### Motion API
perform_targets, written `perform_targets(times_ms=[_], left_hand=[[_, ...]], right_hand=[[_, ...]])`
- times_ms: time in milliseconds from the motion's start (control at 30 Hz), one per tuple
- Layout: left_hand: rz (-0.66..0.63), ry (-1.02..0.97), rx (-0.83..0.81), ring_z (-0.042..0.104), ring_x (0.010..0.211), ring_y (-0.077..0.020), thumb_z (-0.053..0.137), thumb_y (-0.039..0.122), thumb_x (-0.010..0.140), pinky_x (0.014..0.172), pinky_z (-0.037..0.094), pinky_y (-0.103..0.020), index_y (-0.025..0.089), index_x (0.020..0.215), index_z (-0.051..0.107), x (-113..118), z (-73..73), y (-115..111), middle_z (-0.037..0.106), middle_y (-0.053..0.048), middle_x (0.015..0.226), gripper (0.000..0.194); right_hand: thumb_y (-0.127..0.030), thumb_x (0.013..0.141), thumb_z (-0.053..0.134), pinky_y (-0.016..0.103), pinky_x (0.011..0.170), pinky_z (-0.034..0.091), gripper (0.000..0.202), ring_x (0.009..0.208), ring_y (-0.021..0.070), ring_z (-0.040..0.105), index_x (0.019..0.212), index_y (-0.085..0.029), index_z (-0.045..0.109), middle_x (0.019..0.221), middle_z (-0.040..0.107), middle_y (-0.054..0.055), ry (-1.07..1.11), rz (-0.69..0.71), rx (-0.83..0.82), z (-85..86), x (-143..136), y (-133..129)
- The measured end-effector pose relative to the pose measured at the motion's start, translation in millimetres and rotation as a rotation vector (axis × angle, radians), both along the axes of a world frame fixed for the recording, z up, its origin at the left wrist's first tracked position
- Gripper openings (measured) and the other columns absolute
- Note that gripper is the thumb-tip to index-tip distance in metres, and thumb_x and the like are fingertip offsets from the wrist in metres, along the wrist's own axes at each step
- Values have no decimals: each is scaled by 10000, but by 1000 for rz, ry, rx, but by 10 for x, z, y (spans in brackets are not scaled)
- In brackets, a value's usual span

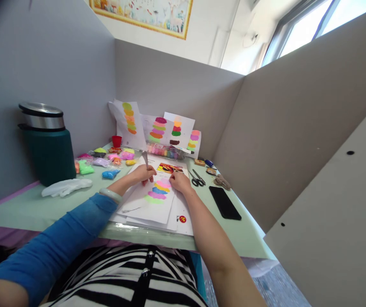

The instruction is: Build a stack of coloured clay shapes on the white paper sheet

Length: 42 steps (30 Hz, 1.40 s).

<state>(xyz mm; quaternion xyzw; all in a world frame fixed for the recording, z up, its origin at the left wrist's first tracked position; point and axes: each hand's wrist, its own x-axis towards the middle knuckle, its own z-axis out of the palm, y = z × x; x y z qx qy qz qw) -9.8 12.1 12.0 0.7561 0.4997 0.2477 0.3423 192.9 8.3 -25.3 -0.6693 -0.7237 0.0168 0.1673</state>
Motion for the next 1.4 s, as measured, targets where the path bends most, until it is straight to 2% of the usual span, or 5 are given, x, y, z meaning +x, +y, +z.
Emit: perform_targets(times_ms=[333,667,933,1133,1400], left_hand=[[-33,141,173,492,465,-134,393,360,847,481,346,-222,137,840,684,-28,-16,31,536,2,424,366],[-38,251,282,521,562,-160,439,444,836,537,312,-248,170,747,711,6,-34,96,554,-12,525,396],[-97,198,293,515,591,-164,386,578,823,549,323,-244,174,736,698,-18,-78,107,567,-22,595,518],[-164,144,280,502,581,-153,334,599,838,555,354,-227,169,802,689,-19,-76,101,530,-7,573,559],[-359,45,194,445,542,-124,344,562,849,576,381,-216,166,841,686,-18,0,-23,458,19,535,523]], right_hand=[[-269,801,530,233,627,344,170,835,170,571,872,-203,669,974,665,48,16,7,1,-14,12,19],[-250,820,499,241,668,361,191,802,162,570,908,-186,657,937,660,50,132,-5,151,-26,5,20],[-279,845,456,234,660,376,228,698,129,535,926,-160,633,809,633,32,335,321,305,20,-93,-69],[-403,815,527,233,583,364,285,615,121,472,934,-161,618,675,548,1,533,377,236,82,-129,-143],[-498,783,566,233,531,366,406,562,103,435,964,-148,662,637,524,3,983,538,-103,106,-99,-171]])
